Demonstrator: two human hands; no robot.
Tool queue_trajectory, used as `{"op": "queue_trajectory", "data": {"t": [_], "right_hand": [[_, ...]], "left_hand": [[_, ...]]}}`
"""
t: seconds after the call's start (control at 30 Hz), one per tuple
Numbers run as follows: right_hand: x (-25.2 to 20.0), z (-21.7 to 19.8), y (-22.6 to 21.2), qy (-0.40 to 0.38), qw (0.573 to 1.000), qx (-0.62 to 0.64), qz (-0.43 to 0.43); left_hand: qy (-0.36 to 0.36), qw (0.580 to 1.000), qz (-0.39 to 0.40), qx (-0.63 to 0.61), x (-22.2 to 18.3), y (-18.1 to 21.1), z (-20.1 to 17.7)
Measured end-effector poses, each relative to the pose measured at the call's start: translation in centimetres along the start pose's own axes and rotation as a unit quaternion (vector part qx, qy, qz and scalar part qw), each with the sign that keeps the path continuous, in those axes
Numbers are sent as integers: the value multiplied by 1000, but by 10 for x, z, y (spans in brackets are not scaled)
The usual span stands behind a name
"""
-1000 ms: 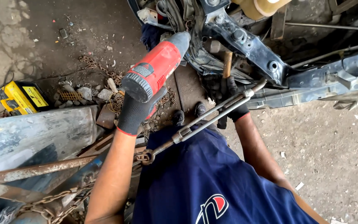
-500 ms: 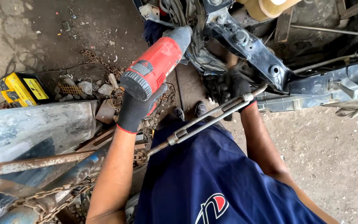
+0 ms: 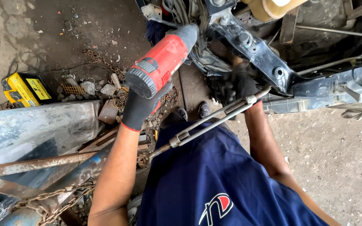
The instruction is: Straightening a car's front frame using a heat gun, hammer, and tensioning tools.
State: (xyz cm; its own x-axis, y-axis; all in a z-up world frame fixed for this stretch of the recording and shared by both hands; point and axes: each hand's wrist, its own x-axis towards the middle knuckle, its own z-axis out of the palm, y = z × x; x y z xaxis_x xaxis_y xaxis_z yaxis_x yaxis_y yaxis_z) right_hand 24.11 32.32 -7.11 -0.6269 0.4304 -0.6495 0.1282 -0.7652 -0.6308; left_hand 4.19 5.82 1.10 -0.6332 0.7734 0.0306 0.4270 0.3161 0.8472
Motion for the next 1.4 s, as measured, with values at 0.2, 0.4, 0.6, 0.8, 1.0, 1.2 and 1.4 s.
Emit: {"op": "queue_trajectory", "data": {"t": [0.2,0.4,0.6,0.8,1.0,1.2,1.4], "right_hand": [[10,-26,-9,-48,995,-87,-9],[21,-61,2,-154,976,151,-32],[8,0,4,-39,996,85,12],[9,8,2,-19,998,-52,22],[32,-50,19,-47,988,131,-66],[36,-52,35,-67,982,146,-103],[28,-54,39,-18,998,4,-64]], "left_hand": [[-11,1000,6,0,4,-11,3],[-38,998,-38,-24,2,-27,-4],[26,999,40,19,3,-23,1],[6,999,37,25,6,-34,2],[-29,999,-1,16,4,-43,0],[19,998,55,34,5,-33,4],[4,999,11,-37,3,-29,5]]}}
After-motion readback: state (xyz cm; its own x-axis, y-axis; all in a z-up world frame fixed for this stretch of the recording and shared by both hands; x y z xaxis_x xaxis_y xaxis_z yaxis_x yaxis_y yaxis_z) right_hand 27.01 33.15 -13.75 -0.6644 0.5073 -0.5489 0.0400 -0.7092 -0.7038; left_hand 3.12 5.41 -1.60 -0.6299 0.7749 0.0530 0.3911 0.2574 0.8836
